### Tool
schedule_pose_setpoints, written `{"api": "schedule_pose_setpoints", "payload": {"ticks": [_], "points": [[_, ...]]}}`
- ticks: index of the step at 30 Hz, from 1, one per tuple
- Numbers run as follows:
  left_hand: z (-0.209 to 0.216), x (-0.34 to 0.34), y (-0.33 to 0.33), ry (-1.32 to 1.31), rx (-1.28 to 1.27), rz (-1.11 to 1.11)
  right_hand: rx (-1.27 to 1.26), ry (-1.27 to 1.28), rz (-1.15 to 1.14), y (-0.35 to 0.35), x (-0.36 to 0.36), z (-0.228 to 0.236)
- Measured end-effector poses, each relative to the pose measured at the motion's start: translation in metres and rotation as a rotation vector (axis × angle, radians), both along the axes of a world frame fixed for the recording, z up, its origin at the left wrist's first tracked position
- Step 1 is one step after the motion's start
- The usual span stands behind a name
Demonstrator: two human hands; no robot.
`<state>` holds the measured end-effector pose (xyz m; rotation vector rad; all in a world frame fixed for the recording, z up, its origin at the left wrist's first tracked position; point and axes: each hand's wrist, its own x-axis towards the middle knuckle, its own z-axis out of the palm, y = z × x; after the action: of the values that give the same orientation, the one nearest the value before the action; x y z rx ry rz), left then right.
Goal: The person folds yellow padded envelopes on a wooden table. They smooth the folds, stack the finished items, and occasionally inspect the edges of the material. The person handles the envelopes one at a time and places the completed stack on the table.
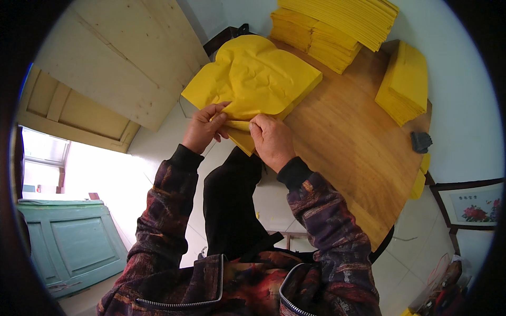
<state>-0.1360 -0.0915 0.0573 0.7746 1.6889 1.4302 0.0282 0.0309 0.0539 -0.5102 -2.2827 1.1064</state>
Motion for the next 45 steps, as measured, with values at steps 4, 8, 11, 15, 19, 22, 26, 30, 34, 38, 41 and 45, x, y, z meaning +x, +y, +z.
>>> {"api": "schedule_pose_setpoints", "payload": {"ticks": [4,8,11,15,19,22,26,30,34,38,41,45], "points": [[-0.009,-0.005,0.004,-0.186,0.044,0.024,-0.003,0.027,-0.003,-0.001,0.001,0.002],[-0.017,-0.010,0.002,-0.300,0.098,0.003,0.104,0.055,0.035,-0.001,0.003,0.003],[-0.018,-0.011,-0.001,-0.248,0.112,-0.048,0.190,0.065,0.042,-0.002,0.002,0.004],[-0.017,-0.010,-0.001,-0.128,0.121,-0.073,0.329,0.116,0.051,-0.005,0.000,0.007],[-0.020,-0.006,0.000,-0.174,0.165,-0.021,0.385,0.129,0.102,-0.006,-0.001,0.010],[-0.024,-0.006,0.000,-0.213,0.166,0.007,0.349,0.103,0.106,-0.006,-0.001,0.010],[-0.029,-0.004,0.001,-0.216,0.159,0.034,0.158,0.124,0.135,-0.003,0.007,0.008],[-0.031,-0.004,0.002,-0.214,0.124,0.058,0.021,0.067,0.116,0.008,0.021,0.012],[-0.029,-0.003,0.002,-0.213,0.126,0.061,0.093,0.042,0.195,0.014,0.024,0.018],[-0.028,-0.002,0.002,-0.212,0.126,0.074,0.261,0.036,0.186,0.008,0.021,0.019],[-0.027,-0.001,0.002,-0.229,0.138,0.081,0.284,0.026,0.190,0.008,0.015,0.019],[-0.027,-0.001,0.002,-0.227,0.143,0.094,0.233,0.015,0.195,0.009,0.011,0.019]]}}
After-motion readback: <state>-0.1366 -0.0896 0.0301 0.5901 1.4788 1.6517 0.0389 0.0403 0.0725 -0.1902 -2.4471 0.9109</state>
